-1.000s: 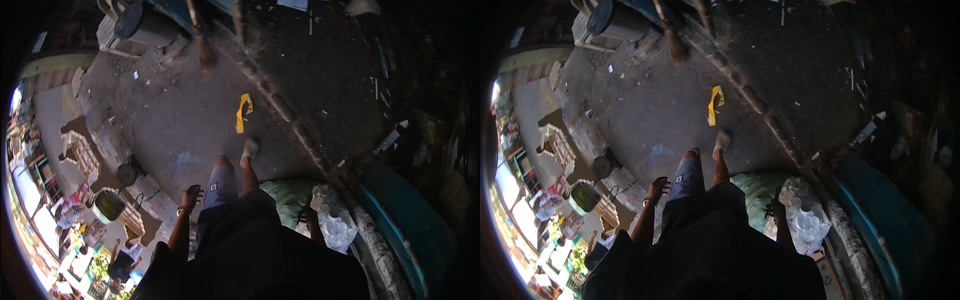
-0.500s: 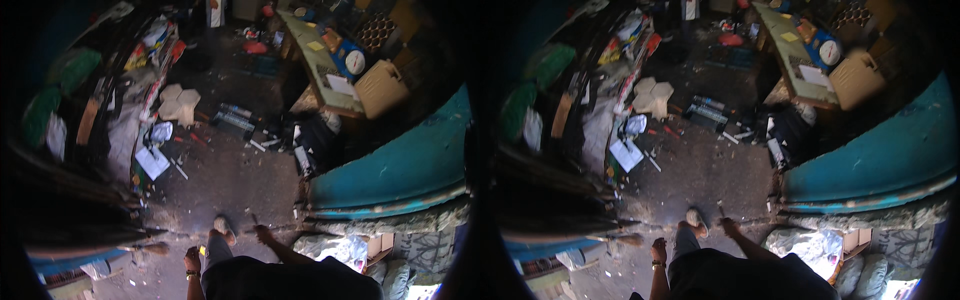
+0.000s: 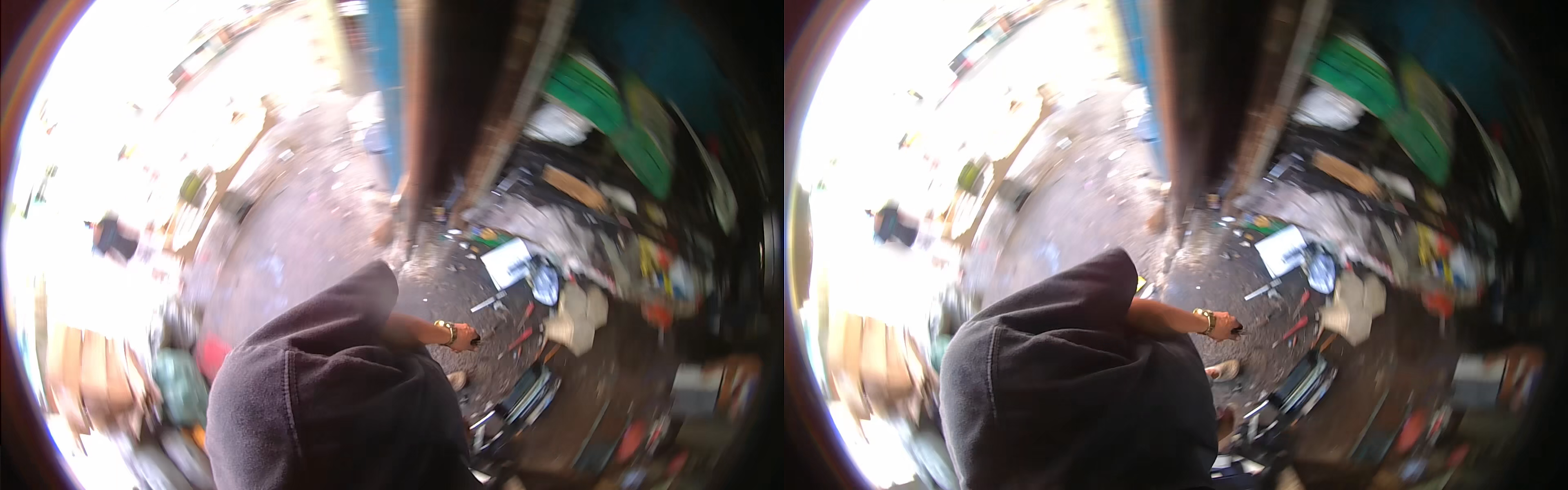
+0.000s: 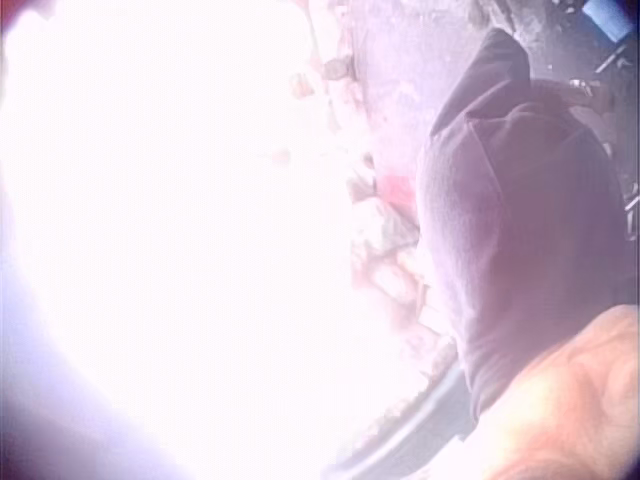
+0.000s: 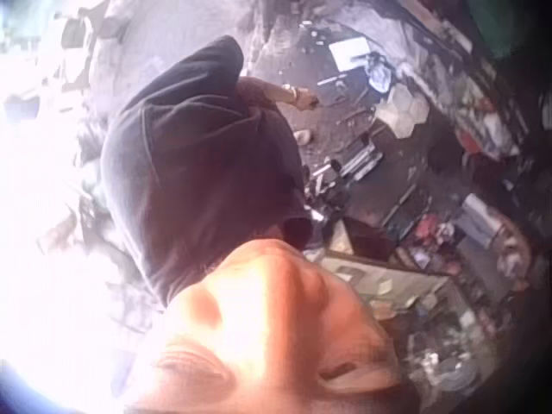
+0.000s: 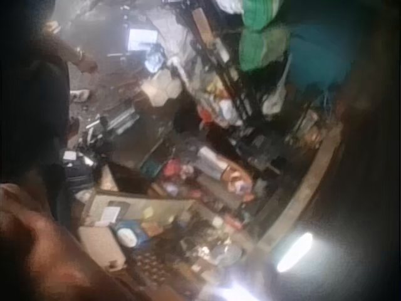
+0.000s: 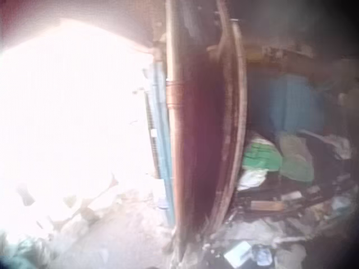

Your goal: The person weighs a metal object on a scale, writes on a notepad, and then moves outside to inspect and handle a large white plastic panel and a red plastic basket. The person returns inside to continue writing and handling small items on a cluttered workbench.

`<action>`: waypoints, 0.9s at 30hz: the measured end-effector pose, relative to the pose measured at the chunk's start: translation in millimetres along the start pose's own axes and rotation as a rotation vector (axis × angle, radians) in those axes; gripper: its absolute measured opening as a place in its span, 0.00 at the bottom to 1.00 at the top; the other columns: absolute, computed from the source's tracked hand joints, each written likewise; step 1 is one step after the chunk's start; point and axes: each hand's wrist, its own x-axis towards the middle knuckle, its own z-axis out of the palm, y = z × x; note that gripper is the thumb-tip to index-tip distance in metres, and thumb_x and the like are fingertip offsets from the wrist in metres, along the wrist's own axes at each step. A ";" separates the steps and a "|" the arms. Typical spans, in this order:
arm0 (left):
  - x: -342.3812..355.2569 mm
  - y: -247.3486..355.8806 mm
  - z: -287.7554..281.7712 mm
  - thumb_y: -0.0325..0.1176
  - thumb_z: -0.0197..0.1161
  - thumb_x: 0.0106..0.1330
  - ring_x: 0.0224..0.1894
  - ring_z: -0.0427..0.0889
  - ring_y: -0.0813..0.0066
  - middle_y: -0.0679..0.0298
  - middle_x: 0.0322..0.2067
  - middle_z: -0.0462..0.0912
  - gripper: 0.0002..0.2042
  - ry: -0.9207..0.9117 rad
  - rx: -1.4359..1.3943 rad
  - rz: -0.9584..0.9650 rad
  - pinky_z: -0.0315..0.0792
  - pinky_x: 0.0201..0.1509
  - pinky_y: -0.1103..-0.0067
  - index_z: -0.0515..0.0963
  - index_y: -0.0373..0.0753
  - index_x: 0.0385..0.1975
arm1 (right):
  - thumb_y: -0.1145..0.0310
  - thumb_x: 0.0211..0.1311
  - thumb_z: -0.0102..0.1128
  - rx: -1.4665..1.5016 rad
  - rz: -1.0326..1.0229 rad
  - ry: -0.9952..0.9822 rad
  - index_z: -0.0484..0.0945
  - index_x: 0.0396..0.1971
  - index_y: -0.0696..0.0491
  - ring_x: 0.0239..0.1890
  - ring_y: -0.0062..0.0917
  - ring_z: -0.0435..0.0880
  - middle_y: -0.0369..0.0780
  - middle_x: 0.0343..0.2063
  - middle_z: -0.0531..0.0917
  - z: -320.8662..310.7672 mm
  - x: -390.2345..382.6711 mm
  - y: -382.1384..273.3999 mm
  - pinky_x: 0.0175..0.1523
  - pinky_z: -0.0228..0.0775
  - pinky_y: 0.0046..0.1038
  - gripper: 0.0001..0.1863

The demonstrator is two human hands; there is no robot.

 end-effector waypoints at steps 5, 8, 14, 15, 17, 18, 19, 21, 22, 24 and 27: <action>-75.5 -90.1 4.7 0.44 0.58 0.64 0.45 0.84 0.55 0.54 0.40 0.85 0.15 0.468 -0.100 -0.549 0.76 0.49 0.65 0.83 0.44 0.44 | 0.67 0.57 0.55 -0.512 -0.007 -0.209 0.76 0.44 0.48 0.23 0.29 0.80 0.40 0.29 0.80 -88.8 77.5 -103.2 0.25 0.73 0.30 0.14; -180.4 -201.3 113.5 0.42 0.57 0.63 0.42 0.85 0.57 0.56 0.41 0.85 0.13 1.072 -0.421 -0.737 0.77 0.48 0.66 0.84 0.49 0.42 | 0.69 0.52 0.55 -0.744 -0.075 -0.368 0.76 0.40 0.47 0.19 0.29 0.78 0.39 0.24 0.79 -107.5 119.1 -163.7 0.21 0.72 0.31 0.13; -242.0 -224.5 163.8 0.45 0.58 0.63 0.47 0.82 0.59 0.56 0.47 0.82 0.18 0.866 -0.546 -1.314 0.75 0.50 0.63 0.78 0.48 0.51 | 0.46 0.61 0.57 0.012 -0.263 -0.151 0.75 0.52 0.48 0.38 0.24 0.83 0.40 0.43 0.82 -141.8 239.7 -260.3 0.39 0.76 0.27 0.26; -241.6 -220.7 175.6 0.45 0.58 0.63 0.47 0.82 0.59 0.56 0.46 0.82 0.18 0.845 -0.531 -1.257 0.75 0.50 0.63 0.78 0.47 0.50 | 0.48 0.63 0.58 -0.107 -0.171 -0.049 0.70 0.61 0.49 0.47 0.27 0.80 0.43 0.51 0.79 -133.3 248.2 -268.1 0.50 0.74 0.26 0.30; -176.9 -203.5 154.6 0.46 0.59 0.63 0.45 0.81 0.59 0.56 0.45 0.82 0.18 0.820 -0.557 -0.984 0.74 0.49 0.63 0.78 0.46 0.50 | 0.58 0.65 0.60 -0.078 -0.401 -0.163 0.72 0.58 0.51 0.38 0.27 0.83 0.42 0.43 0.82 -134.0 200.0 -265.4 0.41 0.79 0.26 0.24; -139.8 -193.9 153.9 0.46 0.59 0.63 0.45 0.81 0.59 0.56 0.44 0.82 0.18 0.809 -0.619 -0.863 0.74 0.48 0.63 0.78 0.45 0.49 | 0.58 0.63 0.62 -0.263 -0.360 -0.053 0.76 0.53 0.51 0.32 0.25 0.84 0.39 0.36 0.84 -108.4 191.2 -272.9 0.34 0.79 0.25 0.21; -126.2 -182.5 151.0 0.46 0.59 0.63 0.44 0.81 0.59 0.56 0.43 0.82 0.18 0.795 -0.652 -0.813 0.74 0.47 0.63 0.78 0.45 0.49 | 0.58 0.62 0.64 -0.400 -0.287 -0.137 0.79 0.48 0.50 0.29 0.22 0.84 0.36 0.32 0.84 -72.2 147.8 -284.8 0.32 0.78 0.26 0.18; -61.6 -135.8 140.0 0.46 0.59 0.63 0.42 0.81 0.59 0.55 0.42 0.82 0.18 0.593 -0.611 -0.671 0.74 0.46 0.63 0.78 0.44 0.48 | 0.58 0.62 0.63 -0.741 -0.307 -0.200 0.80 0.47 0.48 0.28 0.20 0.84 0.33 0.29 0.84 -114.4 130.8 -252.6 0.32 0.77 0.27 0.17; -43.0 -111.0 134.1 0.46 0.59 0.63 0.42 0.81 0.59 0.55 0.41 0.82 0.18 0.502 -0.562 -0.613 0.74 0.45 0.63 0.78 0.43 0.48 | 0.57 0.62 0.63 -0.804 -0.274 -0.160 0.79 0.47 0.48 0.28 0.21 0.84 0.33 0.29 0.84 -146.8 120.4 -228.9 0.33 0.77 0.27 0.17; -16.0 -69.4 117.5 0.47 0.60 0.63 0.40 0.81 0.59 0.55 0.40 0.82 0.18 0.355 -0.438 -0.482 0.73 0.44 0.63 0.78 0.42 0.47 | 0.56 0.62 0.61 -0.922 -0.241 -0.142 0.79 0.48 0.49 0.28 0.22 0.83 0.34 0.29 0.84 -191.7 101.0 -162.8 0.35 0.77 0.27 0.18; 7.8 -36.9 88.6 0.47 0.60 0.63 0.38 0.81 0.58 0.55 0.38 0.82 0.19 0.216 -0.314 -0.319 0.73 0.42 0.62 0.78 0.40 0.46 | 0.55 0.63 0.55 -0.758 0.099 0.042 0.83 0.40 0.52 0.20 0.27 0.83 0.40 0.23 0.84 -241.2 73.7 -65.4 0.24 0.76 0.30 0.17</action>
